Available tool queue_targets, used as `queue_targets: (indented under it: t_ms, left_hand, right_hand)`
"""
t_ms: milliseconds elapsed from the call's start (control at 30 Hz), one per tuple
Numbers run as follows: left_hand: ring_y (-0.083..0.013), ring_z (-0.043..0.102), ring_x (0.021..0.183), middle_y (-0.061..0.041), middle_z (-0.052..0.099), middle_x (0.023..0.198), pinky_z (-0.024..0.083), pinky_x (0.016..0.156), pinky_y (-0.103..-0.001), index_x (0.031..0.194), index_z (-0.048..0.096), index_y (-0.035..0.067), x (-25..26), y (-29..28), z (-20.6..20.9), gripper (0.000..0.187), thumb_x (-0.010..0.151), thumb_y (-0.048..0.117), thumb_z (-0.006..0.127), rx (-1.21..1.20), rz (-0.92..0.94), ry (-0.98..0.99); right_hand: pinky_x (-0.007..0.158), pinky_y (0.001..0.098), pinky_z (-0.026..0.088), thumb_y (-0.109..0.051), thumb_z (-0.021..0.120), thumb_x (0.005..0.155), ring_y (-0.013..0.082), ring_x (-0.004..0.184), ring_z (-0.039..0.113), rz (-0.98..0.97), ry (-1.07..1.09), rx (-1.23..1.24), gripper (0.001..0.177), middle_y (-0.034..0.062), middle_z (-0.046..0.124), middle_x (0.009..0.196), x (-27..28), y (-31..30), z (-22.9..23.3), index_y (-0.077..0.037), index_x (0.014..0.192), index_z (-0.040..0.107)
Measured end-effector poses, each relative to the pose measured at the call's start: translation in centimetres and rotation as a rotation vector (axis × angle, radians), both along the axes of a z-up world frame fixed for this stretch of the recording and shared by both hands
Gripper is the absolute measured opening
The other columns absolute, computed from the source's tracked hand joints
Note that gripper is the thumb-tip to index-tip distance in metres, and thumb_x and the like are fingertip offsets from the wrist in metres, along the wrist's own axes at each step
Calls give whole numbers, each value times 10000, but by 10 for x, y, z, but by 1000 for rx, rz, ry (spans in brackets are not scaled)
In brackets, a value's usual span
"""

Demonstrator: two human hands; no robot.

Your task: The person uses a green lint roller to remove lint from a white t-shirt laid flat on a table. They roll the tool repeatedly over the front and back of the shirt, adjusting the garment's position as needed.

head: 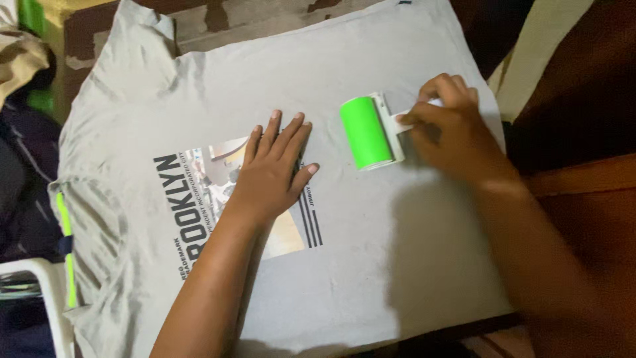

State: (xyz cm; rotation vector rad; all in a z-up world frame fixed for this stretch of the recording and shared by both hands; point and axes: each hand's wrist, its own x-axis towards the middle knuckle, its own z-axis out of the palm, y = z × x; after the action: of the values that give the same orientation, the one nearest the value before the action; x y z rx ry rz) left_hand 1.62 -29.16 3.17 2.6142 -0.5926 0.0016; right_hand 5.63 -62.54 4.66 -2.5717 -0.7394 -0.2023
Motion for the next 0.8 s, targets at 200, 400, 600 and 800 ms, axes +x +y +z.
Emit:
queue_targets:
  t_ms: [200,400,600,800]
  left_hand:
    - [-376,233,1542,-101,400,1621,174,1220,-576,1523,456,105,2,-1,1,626,988,401,592,19,-1,3]
    - [-370,244,1550,-98,403,1628,176,1234,-575,1536,455,100,1,-1,2,620,1005,394,579,7,-7,-14]
    - [-372,240,1544,-111,405,1623,171,1230,-575,1541,457,100,0,-2,2,612,1012,385,571,15,2,-3]
    - [-355,235,1555,-98,404,1630,163,1243,-563,1537,463,102,0,-2,2,604,1016,393,554,17,6,4]
  right_hand:
    - [1042,434,369,-57,745,960,242,1109,534,-125,-140,-30,118,72,585,1083,6,-23,2,-85,851,712]
    - [964,417,340,-34,776,1000,236,1085,548,-181,-267,-63,167,45,634,1077,8,-48,0,-72,846,721]
    - [1032,439,335,-33,766,908,232,1171,511,-71,-109,12,70,51,595,1148,-1,-14,-3,-96,932,748]
    - [1040,420,319,-29,698,948,217,1134,517,-83,-166,-3,107,52,599,1096,7,-30,-13,-93,868,727]
